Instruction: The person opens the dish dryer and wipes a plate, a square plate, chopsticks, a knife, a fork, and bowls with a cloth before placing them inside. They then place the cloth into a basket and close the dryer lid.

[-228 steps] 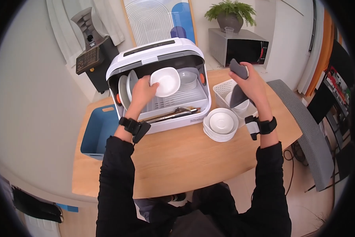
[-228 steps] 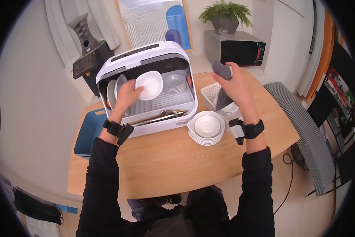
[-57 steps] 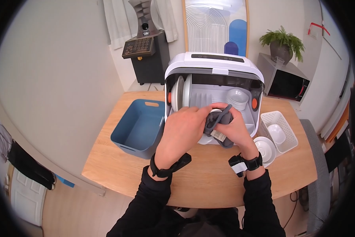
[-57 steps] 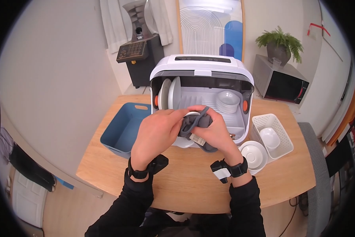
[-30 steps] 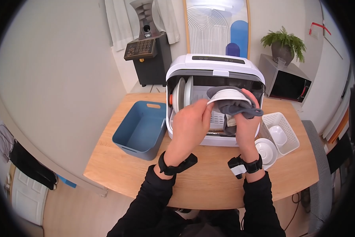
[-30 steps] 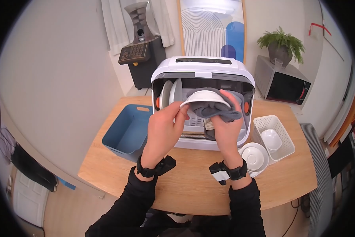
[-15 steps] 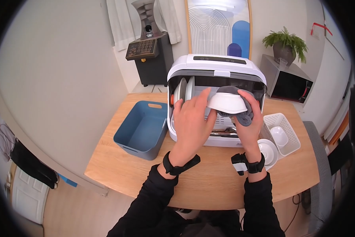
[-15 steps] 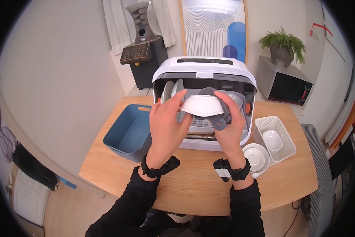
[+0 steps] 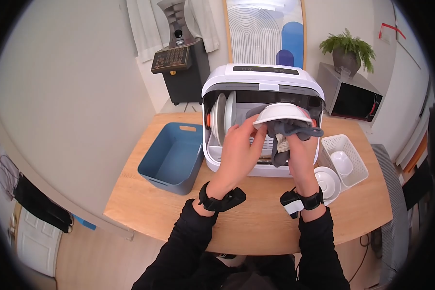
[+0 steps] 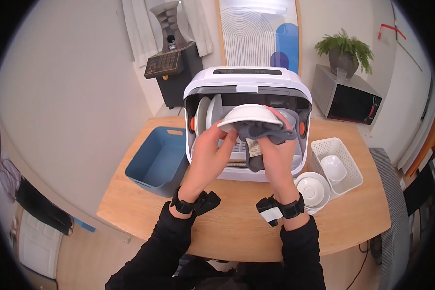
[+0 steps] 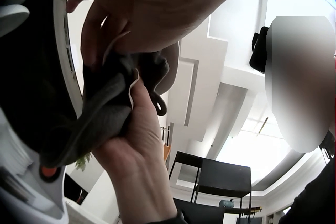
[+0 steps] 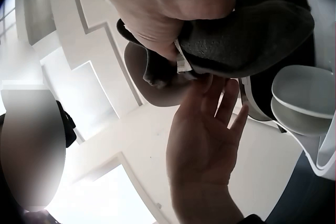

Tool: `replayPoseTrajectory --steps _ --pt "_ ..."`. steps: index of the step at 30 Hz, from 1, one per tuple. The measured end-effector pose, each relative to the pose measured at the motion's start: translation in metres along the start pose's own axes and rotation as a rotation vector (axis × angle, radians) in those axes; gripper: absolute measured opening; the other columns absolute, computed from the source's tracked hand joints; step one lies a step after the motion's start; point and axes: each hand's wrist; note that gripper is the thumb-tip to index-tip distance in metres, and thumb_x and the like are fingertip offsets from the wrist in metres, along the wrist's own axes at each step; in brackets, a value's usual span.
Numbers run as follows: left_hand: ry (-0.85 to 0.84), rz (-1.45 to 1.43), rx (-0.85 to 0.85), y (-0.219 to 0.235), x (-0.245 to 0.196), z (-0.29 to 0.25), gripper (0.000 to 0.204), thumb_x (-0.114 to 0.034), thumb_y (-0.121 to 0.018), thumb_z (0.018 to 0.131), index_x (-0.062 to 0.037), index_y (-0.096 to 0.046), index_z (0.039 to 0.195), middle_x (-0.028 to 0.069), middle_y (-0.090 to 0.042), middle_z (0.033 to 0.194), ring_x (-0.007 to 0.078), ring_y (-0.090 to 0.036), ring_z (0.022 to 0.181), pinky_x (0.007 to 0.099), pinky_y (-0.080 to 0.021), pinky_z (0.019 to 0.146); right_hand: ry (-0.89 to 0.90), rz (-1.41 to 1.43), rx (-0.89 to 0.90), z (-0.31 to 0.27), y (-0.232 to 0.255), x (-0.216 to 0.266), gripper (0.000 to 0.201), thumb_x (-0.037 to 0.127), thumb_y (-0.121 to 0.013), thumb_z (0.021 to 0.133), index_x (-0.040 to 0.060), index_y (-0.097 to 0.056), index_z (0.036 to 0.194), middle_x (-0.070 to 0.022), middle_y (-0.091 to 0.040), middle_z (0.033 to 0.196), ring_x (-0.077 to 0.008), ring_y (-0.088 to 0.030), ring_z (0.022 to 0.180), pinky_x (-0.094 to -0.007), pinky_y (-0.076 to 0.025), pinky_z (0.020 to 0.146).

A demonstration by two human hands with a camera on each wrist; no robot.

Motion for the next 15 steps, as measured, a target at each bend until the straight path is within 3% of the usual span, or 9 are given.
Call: replayPoseTrajectory --steps 2,4,7,10,13,15 --pt "-0.05 0.208 -0.029 0.003 0.006 0.002 0.021 -0.013 -0.056 0.093 -0.0065 -0.063 0.112 0.0066 -0.069 0.08 0.0247 -0.064 0.072 0.0421 -0.039 0.093 0.219 -0.316 -0.031 0.002 0.004 0.002 0.05 0.0 -0.071 0.074 0.0044 -0.06 0.122 -0.0102 -0.062 0.122 -0.0213 -0.058 0.114 -0.0327 -0.043 0.1" --pt "-0.06 0.327 -0.039 0.009 0.013 0.006 0.019 -0.013 -0.056 0.093 -0.0052 -0.065 0.108 0.0075 -0.07 0.08 0.0219 -0.065 0.075 0.0358 -0.043 0.088 0.371 -0.399 -0.007 0.002 0.006 0.002 0.047 -0.004 -0.067 0.076 0.0046 -0.06 0.122 -0.0105 -0.063 0.121 -0.021 -0.059 0.112 -0.0308 -0.042 0.099" --pt "0.212 -0.119 0.045 0.016 0.003 0.01 0.022 -0.015 -0.053 0.094 -0.0017 -0.065 0.107 0.0095 -0.07 0.084 0.0177 -0.064 0.077 0.0307 -0.045 0.084 0.533 -0.475 0.026 0.004 0.006 0.003 0.05 -0.007 -0.069 0.072 0.005 -0.061 0.119 -0.0146 -0.064 0.121 -0.026 -0.061 0.113 -0.0323 -0.044 0.098" --pt "0.237 -0.371 0.076 0.019 0.016 0.013 0.028 -0.016 -0.05 0.094 0.0046 -0.064 0.107 0.0061 -0.067 0.094 0.0126 -0.059 0.091 0.031 -0.045 0.084 0.6 -0.458 0.038 0.008 0.004 -0.003 0.052 -0.008 -0.07 0.067 0.0063 -0.063 0.116 -0.015 -0.064 0.121 -0.03 -0.061 0.113 -0.035 -0.046 0.097" --pt "0.294 -0.545 0.083 0.023 0.017 0.015 0.034 -0.024 -0.049 0.097 0.0055 -0.065 0.107 0.0061 -0.066 0.099 0.0127 -0.057 0.098 0.0282 -0.043 0.089 0.654 -0.474 0.053 0.01 0.005 -0.002 0.052 -0.009 -0.07 0.066 0.0065 -0.063 0.115 -0.015 -0.065 0.119 -0.0317 -0.062 0.111 -0.0355 -0.047 0.096" --pt "0.336 -0.501 0.078 0.02 0.016 0.015 0.036 -0.028 -0.051 0.099 0.0037 -0.065 0.108 0.0054 -0.066 0.101 0.0131 -0.057 0.099 0.028 -0.041 0.092 0.688 -0.501 0.063 0.012 0.005 0.0 0.053 -0.011 -0.069 0.065 0.0068 -0.062 0.115 -0.0142 -0.065 0.119 -0.0318 -0.062 0.111 -0.0359 -0.047 0.095"
Point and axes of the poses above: each hand's wrist, its own z-axis towards the middle knuckle, its own y-axis out of the back of the hand, x = y × z
